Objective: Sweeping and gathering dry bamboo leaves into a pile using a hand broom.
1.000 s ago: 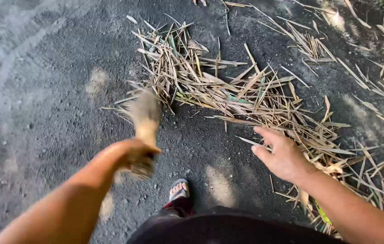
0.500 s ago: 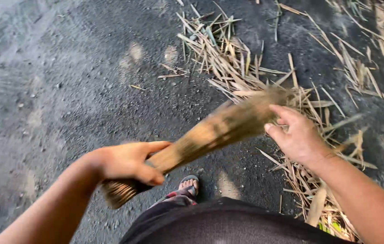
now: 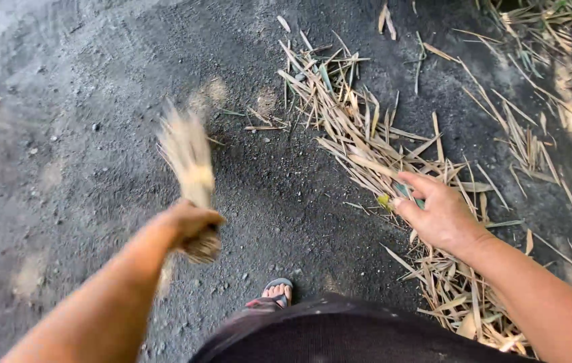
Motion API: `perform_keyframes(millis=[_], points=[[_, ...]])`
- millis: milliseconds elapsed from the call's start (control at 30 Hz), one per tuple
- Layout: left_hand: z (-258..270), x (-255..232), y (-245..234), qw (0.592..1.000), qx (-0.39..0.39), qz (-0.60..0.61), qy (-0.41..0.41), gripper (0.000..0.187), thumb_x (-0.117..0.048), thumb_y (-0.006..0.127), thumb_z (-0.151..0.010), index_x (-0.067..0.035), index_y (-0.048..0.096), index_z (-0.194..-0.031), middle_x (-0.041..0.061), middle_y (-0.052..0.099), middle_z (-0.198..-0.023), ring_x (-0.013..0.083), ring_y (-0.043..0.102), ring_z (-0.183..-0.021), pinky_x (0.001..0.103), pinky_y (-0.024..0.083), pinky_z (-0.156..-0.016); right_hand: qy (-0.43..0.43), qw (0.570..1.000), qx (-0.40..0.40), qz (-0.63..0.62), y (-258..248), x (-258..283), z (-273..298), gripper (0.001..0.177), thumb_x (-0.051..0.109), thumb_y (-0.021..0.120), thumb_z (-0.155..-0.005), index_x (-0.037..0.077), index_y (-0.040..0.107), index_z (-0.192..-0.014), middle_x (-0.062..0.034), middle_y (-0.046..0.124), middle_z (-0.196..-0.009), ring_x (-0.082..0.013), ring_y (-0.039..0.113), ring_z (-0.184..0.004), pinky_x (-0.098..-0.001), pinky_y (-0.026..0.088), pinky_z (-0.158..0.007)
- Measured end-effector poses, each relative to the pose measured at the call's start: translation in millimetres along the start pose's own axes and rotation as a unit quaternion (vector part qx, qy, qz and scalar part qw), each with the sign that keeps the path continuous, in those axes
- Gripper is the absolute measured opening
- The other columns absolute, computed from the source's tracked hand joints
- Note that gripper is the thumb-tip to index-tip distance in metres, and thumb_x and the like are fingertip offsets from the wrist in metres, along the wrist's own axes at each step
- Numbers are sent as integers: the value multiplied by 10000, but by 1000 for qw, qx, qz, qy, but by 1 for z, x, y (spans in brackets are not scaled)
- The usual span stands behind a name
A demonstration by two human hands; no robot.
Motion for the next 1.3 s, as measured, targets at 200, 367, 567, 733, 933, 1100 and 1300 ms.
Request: perform_keyframes(millis=[200,367,567,733,933,1100,1300], points=[[50,-40,182,882,171,-411,153,838,-477,893,-808,69,566,-1352,231,656,-1209,280,638,-1007,367,521,-903,1,1000,29,12,4,17,-10,604,281,639,-875,129,564,-1455,-198,652,-1296,-317,666,-1160,-431,521,-1005],[95,-84,186,884,329,-250,219,868,-394,806,-656,-48,549,-1410,156,734,-1157,247,693,-1016,384,562,-869,-57,998,34,12,-4,24,-22,596,276,663,-886,78,544,-1436,-180,607,-1367,-308,607,-1216,-440,470,-1055],[187,-124,115,891,262,-243,279,935,-433,806,-675,-126,460,-1487,84,704,-1203,178,674,-1083,330,516,-953,-24,1000,8,-15,-31,-21,-5,604,254,637,-887,74,532,-1454,-158,648,-1337,-284,659,-1167,-406,506,-1051],[187,-123,81,946,201,-138,212,912,-352,782,-660,-140,513,-1505,107,694,-992,162,648,-850,343,558,-762,-63,996,-35,-57,-42,-51,16,609,239,671,-862,34,558,-1424,-207,595,-1377,-310,618,-1210,-400,481,-1023],[104,-114,149,997,63,-21,35,647,-296,773,-820,-64,443,-1326,181,622,-973,236,611,-649,432,551,-554,41,997,-16,-67,-42,-113,53,607,249,647,-866,90,547,-1443,-151,629,-1363,-279,674,-1159,-368,502,-1035],[64,-66,326,914,259,-308,48,814,-443,857,-754,-37,532,-1381,179,776,-993,246,602,-659,359,462,-486,0,997,-56,-52,-56,-153,91,578,228,686,-857,20,575,-1385,-199,595,-1366,-312,578,-1280,-383,428,-1098],[157,-108,417,827,495,-265,-38,1091,-256,820,-714,-194,148,-1572,270,664,-1166,262,681,-739,402,653,-663,29,992,-55,-109,-61,-199,118,577,200,653,-879,-2,531,-1405,-165,644,-1352,-273,628,-1270,-369,463,-1115]])
Point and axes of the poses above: each hand's wrist, its own z-axis away from the middle knuckle, its own y-axis out of the palm, x = y × z, the point moved 9 cm from there along -z, towards the middle knuckle
